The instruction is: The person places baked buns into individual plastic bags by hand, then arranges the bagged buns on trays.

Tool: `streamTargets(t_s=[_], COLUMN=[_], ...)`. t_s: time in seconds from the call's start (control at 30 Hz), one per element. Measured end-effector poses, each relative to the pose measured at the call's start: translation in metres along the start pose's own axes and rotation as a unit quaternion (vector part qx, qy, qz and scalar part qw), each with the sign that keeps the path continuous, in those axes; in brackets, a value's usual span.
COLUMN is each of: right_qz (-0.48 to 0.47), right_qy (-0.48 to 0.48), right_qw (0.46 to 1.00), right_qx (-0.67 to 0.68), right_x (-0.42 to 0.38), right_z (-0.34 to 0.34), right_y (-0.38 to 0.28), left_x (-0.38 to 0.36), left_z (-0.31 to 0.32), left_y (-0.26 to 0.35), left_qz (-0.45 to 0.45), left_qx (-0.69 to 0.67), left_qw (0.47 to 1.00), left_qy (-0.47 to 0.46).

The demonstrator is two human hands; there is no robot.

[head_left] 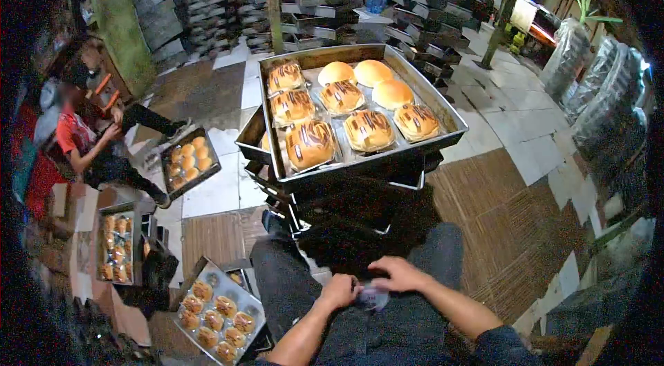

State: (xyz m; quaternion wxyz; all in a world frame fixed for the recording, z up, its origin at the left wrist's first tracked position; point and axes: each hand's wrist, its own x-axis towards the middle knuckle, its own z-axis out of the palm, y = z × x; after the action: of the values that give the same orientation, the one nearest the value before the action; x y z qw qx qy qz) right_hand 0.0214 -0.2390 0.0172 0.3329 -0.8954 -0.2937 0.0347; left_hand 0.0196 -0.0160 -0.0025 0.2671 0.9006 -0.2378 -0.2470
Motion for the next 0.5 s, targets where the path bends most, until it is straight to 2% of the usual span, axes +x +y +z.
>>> streamTargets(t_s=[0.07,0.1,0.17,0.2,0.23,0.27,0.3,0.37,0.4,0.47,0.5], right_qz=[0.129,0.136,0.128,0.027,0.032,0.037,0.063,0.106,0.096,0.01,-0.073], right_qy=[-0.134,-0.138,-0.077,0.052,0.11,0.165,0.229,0.323,0.32,0.304,0.277], right_qw=[0.98,0.979,0.989,0.998,0.993,0.985,0.971,0.94,0.942,0.953,0.958], right_qx=[0.066,0.063,0.021,0.021,0.002,-0.02,-0.008,0.015,0.038,-0.02,-0.03], right_x=[-0.001,0.001,0.005,0.011,0.016,0.024,0.033,0.049,0.054,0.069,0.076], right_z=[0.007,0.004,0.004,-0.004,-0.018,-0.041,-0.067,-0.103,-0.112,-0.122,-0.129], right_y=[-0.015,-0.02,-0.031,-0.036,-0.042,-0.058,-0.082,-0.115,-0.119,-0.133,-0.135], left_x=[-0.004,-0.009,-0.023,-0.027,-0.026,-0.022,-0.016,-0.01,-0.013,0.0,0.006], left_z=[0.012,0.004,-0.011,-0.018,-0.024,-0.026,-0.026,-0.049,-0.073,-0.088,-0.085], left_y=[0.005,0.01,0.014,0.011,0.007,-0.003,-0.013,-0.011,0.005,0.005,0.001], left_qz=[-0.049,-0.056,-0.061,-0.003,0.057,0.063,0.096,0.132,0.039,0.031,0.03], left_qx=[-0.07,-0.102,-0.128,-0.142,-0.157,-0.157,-0.306,-0.559,-0.691,-0.678,-0.716], left_qw=[0.994,0.989,0.986,0.979,0.965,0.966,0.923,0.779,0.679,0.666,0.616], left_qy=[0.074,0.088,0.088,0.144,0.201,0.195,0.212,0.251,0.243,0.309,0.327])
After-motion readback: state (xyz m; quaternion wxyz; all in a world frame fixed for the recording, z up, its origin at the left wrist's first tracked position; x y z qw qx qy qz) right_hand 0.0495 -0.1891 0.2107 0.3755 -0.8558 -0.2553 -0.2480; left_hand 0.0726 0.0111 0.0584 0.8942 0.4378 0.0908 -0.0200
